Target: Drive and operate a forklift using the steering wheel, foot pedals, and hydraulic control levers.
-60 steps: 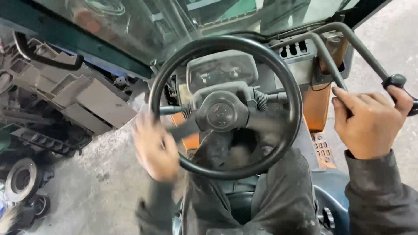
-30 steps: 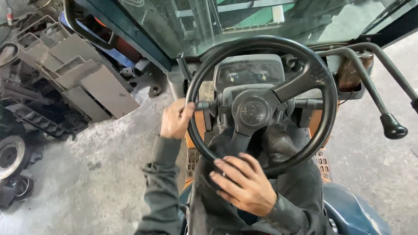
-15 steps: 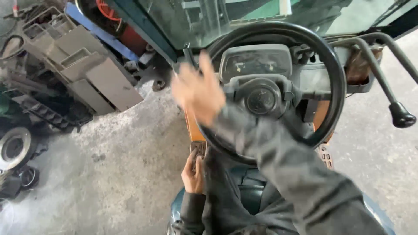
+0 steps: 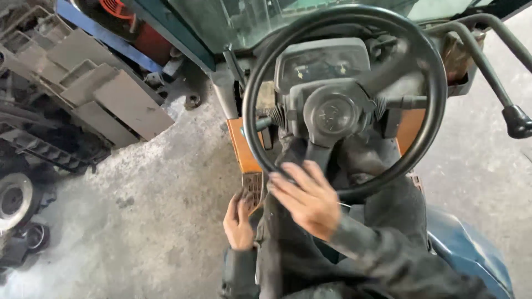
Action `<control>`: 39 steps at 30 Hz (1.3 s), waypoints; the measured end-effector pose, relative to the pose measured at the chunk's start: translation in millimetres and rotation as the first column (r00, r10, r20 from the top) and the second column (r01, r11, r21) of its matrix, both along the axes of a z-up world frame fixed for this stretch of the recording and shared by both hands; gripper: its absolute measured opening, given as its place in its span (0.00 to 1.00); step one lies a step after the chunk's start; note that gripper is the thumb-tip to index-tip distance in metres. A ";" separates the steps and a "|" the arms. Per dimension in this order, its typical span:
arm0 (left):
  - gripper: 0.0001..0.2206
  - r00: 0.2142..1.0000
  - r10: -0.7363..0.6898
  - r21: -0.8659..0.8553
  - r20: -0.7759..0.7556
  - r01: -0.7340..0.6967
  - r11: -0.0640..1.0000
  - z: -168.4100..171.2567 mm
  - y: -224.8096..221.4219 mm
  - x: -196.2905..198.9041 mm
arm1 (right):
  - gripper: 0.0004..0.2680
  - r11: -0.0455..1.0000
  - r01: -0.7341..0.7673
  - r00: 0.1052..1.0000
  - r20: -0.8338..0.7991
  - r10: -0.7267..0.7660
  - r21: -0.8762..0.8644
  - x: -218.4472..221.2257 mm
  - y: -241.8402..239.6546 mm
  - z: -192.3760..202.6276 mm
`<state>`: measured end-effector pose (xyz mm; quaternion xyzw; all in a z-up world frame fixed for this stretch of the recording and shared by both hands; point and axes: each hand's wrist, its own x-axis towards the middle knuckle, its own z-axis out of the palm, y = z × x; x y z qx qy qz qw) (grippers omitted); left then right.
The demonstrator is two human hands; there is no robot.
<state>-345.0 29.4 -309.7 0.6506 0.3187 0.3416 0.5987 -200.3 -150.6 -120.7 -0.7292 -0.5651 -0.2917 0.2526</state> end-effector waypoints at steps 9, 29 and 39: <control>0.15 0.986 0.155 -0.082 -0.066 -0.160 0.984 -47.4 0.4 -35.6 | 0.12 0.991 -0.115 0.992 -0.050 0.119 0.071 3.9 54.6 -0.5; 0.17 0.928 0.035 0.204 -0.371 0.045 0.978 4.4 -52.3 -24.1 | 0.11 0.989 -0.151 0.988 -0.009 0.151 0.000 2.9 42.5 30.7; 0.16 0.953 0.140 -0.046 -0.267 -0.158 0.986 -36.9 -25.5 -54.9 | 0.07 0.892 0.445 0.889 0.166 -0.428 -0.082 213.3 -124.6 32.8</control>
